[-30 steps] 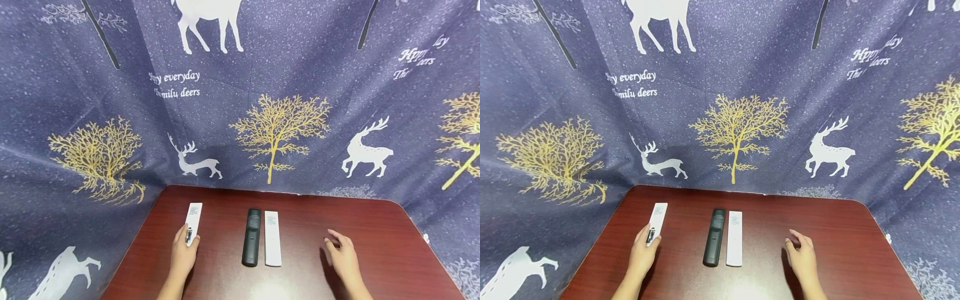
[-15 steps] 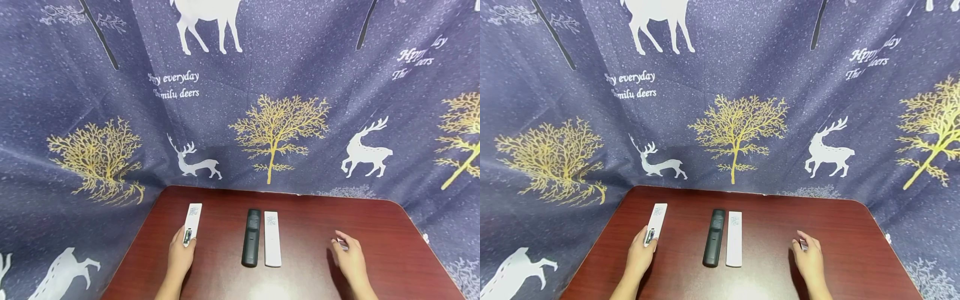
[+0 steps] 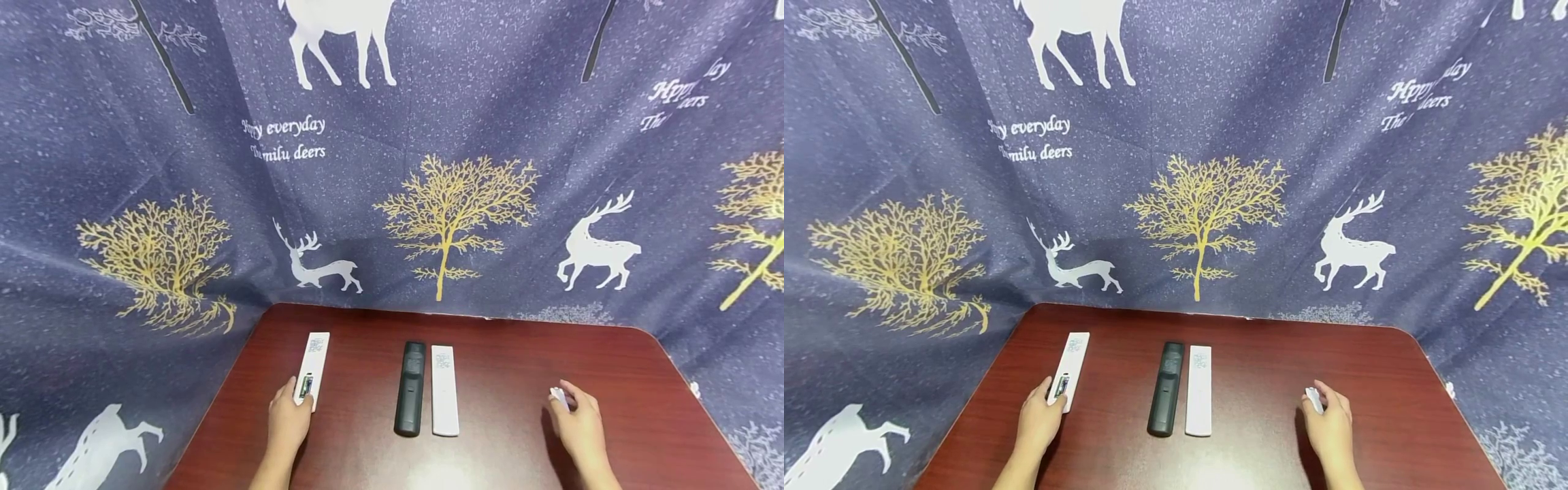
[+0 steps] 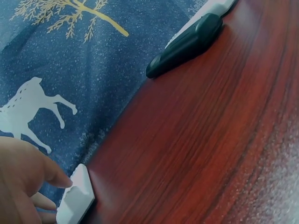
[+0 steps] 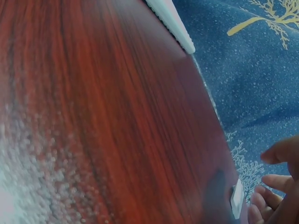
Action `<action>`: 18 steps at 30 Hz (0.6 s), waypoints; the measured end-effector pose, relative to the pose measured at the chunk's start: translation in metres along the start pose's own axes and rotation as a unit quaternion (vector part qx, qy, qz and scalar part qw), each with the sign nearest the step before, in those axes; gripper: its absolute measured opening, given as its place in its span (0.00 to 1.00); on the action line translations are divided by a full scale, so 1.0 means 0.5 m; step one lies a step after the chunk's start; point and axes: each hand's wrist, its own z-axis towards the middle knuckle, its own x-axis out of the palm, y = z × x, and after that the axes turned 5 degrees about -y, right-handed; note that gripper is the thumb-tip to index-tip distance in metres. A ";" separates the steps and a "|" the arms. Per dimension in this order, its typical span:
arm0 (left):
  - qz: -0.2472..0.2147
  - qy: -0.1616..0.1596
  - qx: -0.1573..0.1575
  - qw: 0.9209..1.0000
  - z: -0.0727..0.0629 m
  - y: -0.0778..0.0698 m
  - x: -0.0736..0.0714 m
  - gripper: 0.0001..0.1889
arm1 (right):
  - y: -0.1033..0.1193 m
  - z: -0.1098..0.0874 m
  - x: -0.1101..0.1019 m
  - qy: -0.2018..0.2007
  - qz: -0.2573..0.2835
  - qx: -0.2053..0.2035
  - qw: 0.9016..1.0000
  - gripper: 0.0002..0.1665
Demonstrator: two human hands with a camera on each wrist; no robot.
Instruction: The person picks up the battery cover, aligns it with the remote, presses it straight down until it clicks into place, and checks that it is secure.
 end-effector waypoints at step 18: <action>0.013 0.034 -0.001 0.999 0.022 0.005 -0.021 0.33 | -0.011 0.003 -0.005 0.039 -0.042 0.024 0.998 0.33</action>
